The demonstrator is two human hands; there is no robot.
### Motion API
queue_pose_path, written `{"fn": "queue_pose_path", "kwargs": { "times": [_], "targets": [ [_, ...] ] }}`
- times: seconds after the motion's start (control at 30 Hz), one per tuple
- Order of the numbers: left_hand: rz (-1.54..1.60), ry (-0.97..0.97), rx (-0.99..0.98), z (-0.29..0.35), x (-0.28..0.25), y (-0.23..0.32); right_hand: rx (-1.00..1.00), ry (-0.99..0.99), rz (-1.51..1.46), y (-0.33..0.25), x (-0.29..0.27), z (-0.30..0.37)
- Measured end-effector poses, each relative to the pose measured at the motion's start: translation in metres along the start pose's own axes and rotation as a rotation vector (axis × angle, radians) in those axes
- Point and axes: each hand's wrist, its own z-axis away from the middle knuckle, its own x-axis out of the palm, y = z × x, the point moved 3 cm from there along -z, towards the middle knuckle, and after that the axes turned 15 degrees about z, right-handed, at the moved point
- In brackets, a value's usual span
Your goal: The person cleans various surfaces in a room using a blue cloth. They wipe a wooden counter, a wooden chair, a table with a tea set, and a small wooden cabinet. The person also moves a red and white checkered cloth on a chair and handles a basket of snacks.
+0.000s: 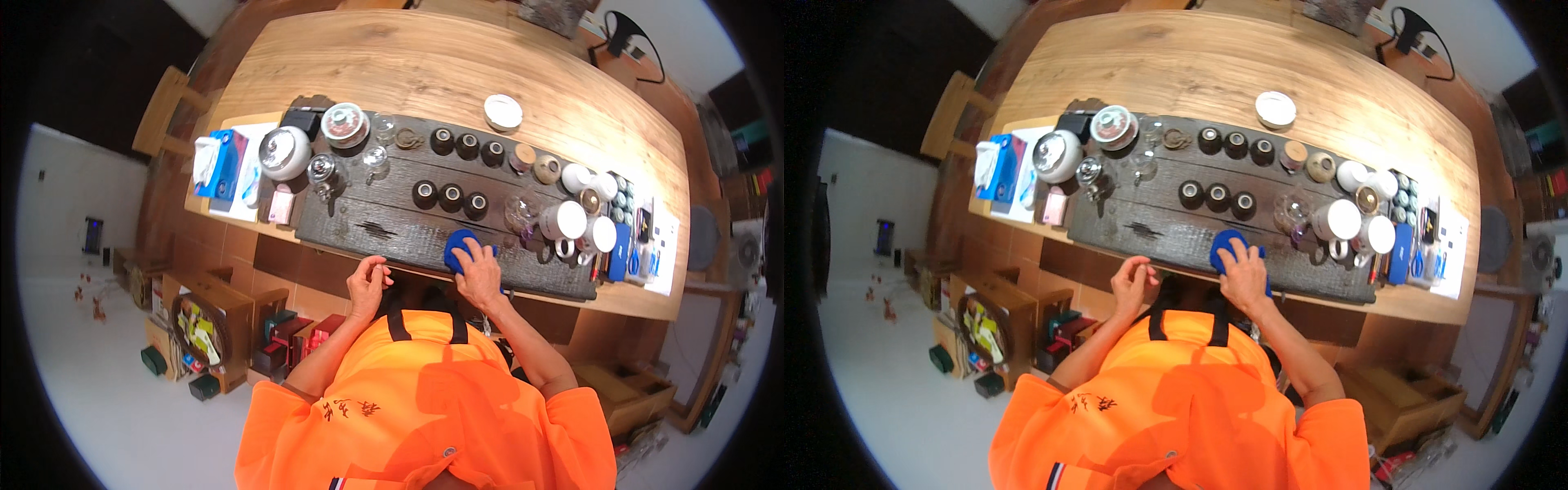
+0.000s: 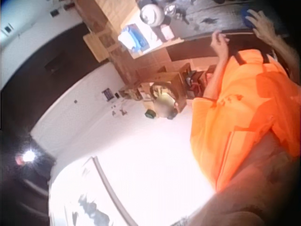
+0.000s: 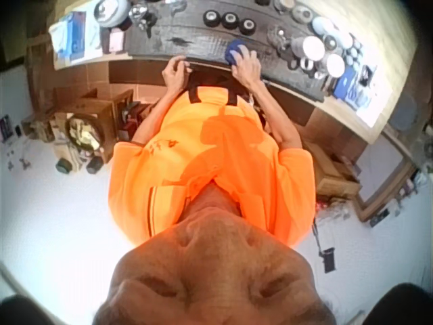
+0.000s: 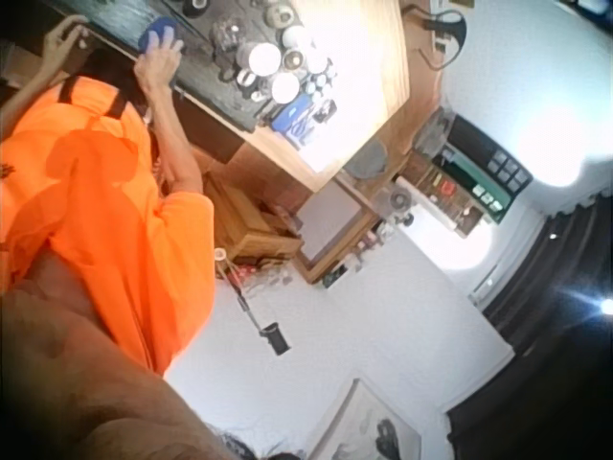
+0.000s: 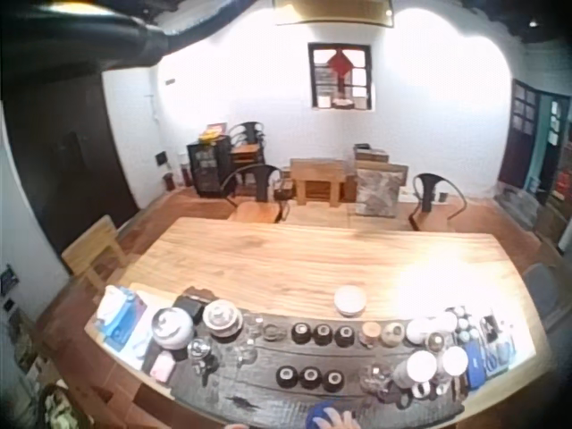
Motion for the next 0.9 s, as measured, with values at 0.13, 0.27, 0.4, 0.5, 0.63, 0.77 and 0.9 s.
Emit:
{"fn": "queue_pose_path", "kwargs": {
  "times": [0.13, 0.27, 0.4, 0.5, 0.63, 0.77, 0.9],
  "targets": [
    [0.024, 0.084, -0.002, 0.012, -0.016, -0.003, -0.183, 0.026, -0.054, -0.047, 0.01, -0.029],
    [0.116, 0.177, -0.032, 0.021, -0.031, -0.006, -0.261, -0.066, -0.113, -0.093, 0.017, -0.065],
    [0.136, 0.208, -0.042, 0.026, -0.04, -0.009, -0.392, -0.051, -0.16, -0.126, 0.022, -0.092],
    [0.16, 0.21, -0.051, 0.025, -0.048, -0.015, -0.413, -0.036, -0.059, -0.138, 0.039, -0.111],
    [0.175, 0.241, -0.06, 0.015, -0.065, -0.011, -0.447, -0.013, -0.008, -0.125, 0.035, -0.111],
    [0.195, 0.319, -0.063, 0.021, -0.096, -0.014, -0.376, 0.049, -0.125, -0.112, 0.019, -0.099],
    [0.184, 0.331, -0.126, 0.024, -0.106, -0.02, -0.315, -0.008, -0.075, -0.149, 0.038, -0.128]
  ]
}}
